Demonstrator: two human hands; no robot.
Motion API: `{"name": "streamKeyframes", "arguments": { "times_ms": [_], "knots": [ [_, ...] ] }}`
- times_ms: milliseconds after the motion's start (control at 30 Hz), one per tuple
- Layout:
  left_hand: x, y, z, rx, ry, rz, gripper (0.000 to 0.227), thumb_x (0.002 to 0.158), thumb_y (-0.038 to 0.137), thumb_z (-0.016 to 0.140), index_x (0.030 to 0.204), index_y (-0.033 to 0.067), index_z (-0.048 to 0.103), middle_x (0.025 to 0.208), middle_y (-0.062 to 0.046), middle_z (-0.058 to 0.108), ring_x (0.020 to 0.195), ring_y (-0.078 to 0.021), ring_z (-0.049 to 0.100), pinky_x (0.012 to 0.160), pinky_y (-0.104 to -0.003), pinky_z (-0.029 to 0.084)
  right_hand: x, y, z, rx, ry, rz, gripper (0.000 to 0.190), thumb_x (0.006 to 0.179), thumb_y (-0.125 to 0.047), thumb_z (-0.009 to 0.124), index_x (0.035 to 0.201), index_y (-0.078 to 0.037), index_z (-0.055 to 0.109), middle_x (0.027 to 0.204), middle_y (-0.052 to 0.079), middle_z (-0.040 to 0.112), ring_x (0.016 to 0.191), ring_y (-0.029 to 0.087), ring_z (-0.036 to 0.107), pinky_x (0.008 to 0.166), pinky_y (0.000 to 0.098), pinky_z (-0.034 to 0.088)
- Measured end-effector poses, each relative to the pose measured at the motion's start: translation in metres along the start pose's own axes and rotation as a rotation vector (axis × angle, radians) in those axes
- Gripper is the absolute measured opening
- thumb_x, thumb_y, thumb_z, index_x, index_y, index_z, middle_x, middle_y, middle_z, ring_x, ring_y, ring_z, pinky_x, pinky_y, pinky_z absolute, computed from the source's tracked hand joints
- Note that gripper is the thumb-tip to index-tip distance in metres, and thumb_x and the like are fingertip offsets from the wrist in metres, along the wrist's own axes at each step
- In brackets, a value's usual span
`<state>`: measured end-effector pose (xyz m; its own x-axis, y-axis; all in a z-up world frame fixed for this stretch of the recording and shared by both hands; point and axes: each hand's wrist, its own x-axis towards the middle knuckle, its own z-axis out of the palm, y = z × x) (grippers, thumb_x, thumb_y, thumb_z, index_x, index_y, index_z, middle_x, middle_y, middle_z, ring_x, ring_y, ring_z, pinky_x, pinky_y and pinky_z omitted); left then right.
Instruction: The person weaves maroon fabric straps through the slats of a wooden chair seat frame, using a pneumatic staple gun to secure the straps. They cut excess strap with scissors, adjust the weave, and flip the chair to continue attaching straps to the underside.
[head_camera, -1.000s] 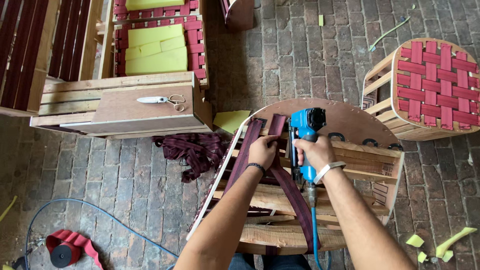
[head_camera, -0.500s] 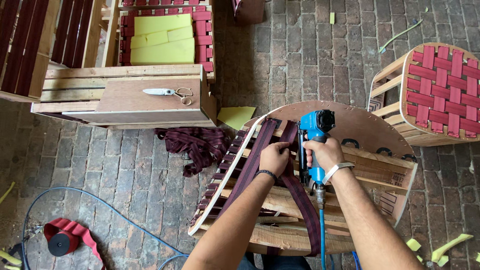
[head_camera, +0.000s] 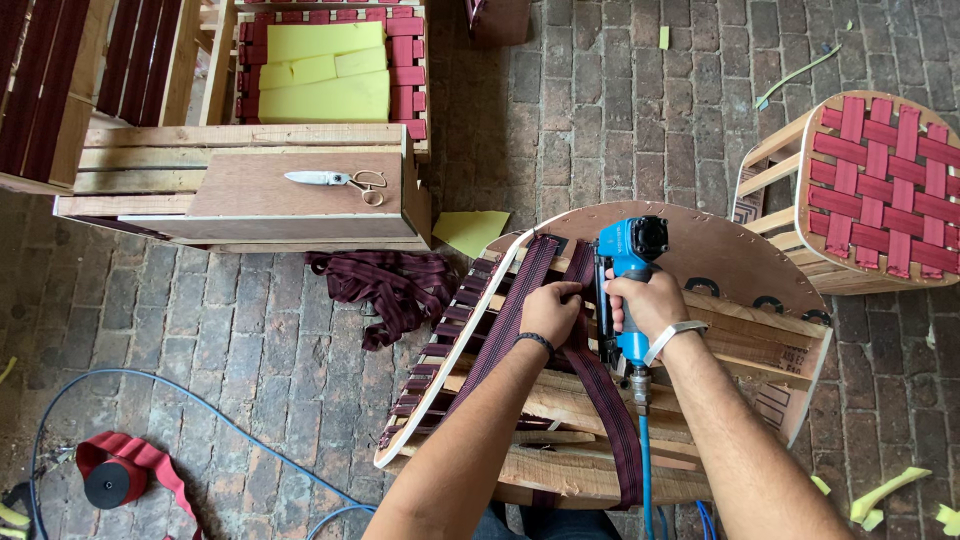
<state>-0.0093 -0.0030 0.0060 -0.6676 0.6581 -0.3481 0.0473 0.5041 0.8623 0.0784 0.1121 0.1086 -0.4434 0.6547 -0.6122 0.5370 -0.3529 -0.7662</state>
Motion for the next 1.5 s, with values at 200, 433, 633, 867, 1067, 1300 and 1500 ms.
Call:
{"name": "streamKeyframes", "arguments": {
  "times_ms": [200,433,633,867,1067,1300,1500],
  "knots": [
    [0.001,-0.002,-0.002,-0.010,-0.005,0.015,0.028,0.089,0.020,0.067,0.114,0.0132,0.078,0.100,-0.014,0.077,0.088,-0.0260,0.076,0.085,-0.035,0.059,0.007,0.001,0.009,-0.092,-0.018,-0.007,0.009,0.086,-0.009,0.069,0.084,0.000,0.071,0.064,0.004,0.063,0.049,0.014,0.058,0.044,0.0320,0.050],
    [0.007,-0.008,0.003,-0.056,-0.047,-0.029,0.029,0.090,0.020,0.066,0.117,0.0125,0.075,0.096,-0.013,0.078,0.086,-0.0240,0.078,0.083,-0.033,0.060,0.022,0.006,0.012,-0.166,-0.013,-0.005,0.015,0.088,-0.011,0.071,0.083,0.003,0.070,0.065,0.006,0.064,0.049,0.015,0.060,0.044,0.0322,0.050],
    [0.028,-0.026,0.013,-0.469,-0.089,0.068,0.030,0.092,0.015,0.071,0.119,0.0030,0.074,0.101,-0.010,0.078,0.088,-0.0169,0.075,0.081,-0.030,0.060,0.003,0.028,-0.013,0.022,-0.021,-0.044,0.014,0.085,-0.009,0.071,0.098,-0.003,0.071,0.066,0.003,0.062,0.049,0.014,0.057,0.044,0.0321,0.048],
    [-0.027,-0.025,0.007,-1.125,-0.397,-0.187,0.014,0.103,0.015,0.068,0.107,0.0028,0.061,0.079,-0.005,0.067,0.066,-0.0149,0.064,0.060,-0.033,0.055,-0.035,0.078,-0.038,0.093,0.163,0.001,0.027,0.081,-0.006,0.073,0.108,-0.001,0.072,0.066,0.006,0.062,0.049,0.016,0.057,0.045,0.0332,0.049],
    [-0.085,-0.040,-0.025,-1.062,-0.722,-0.462,0.027,0.111,0.031,0.055,0.111,0.0049,0.064,0.081,-0.009,0.071,0.073,-0.0190,0.070,0.075,-0.034,0.061,-0.035,0.069,-0.017,0.103,0.149,0.016,0.029,0.082,-0.008,0.074,0.110,0.001,0.072,0.066,0.004,0.062,0.050,0.014,0.058,0.045,0.0326,0.049],
    [-0.103,-0.086,-0.055,-0.843,-0.768,-0.420,0.035,0.112,0.032,0.048,0.105,0.0039,0.067,0.076,-0.009,0.070,0.069,-0.0197,0.070,0.068,-0.033,0.058,-0.063,0.089,0.007,0.099,0.145,0.039,0.031,0.082,-0.010,0.073,0.111,0.002,0.073,0.063,0.005,0.062,0.047,0.016,0.057,0.044,0.0332,0.047],
    [-0.086,-0.100,-0.078,-0.861,-0.728,-0.448,0.034,0.111,0.031,0.049,0.103,0.0032,0.066,0.074,-0.006,0.068,0.067,-0.0199,0.069,0.069,-0.034,0.059,-0.131,0.172,0.021,0.018,0.153,0.023,0.018,0.077,-0.013,0.075,0.093,-0.005,0.073,0.056,0.007,0.064,0.044,0.017,0.058,0.043,0.0326,0.047]
  ]
}}
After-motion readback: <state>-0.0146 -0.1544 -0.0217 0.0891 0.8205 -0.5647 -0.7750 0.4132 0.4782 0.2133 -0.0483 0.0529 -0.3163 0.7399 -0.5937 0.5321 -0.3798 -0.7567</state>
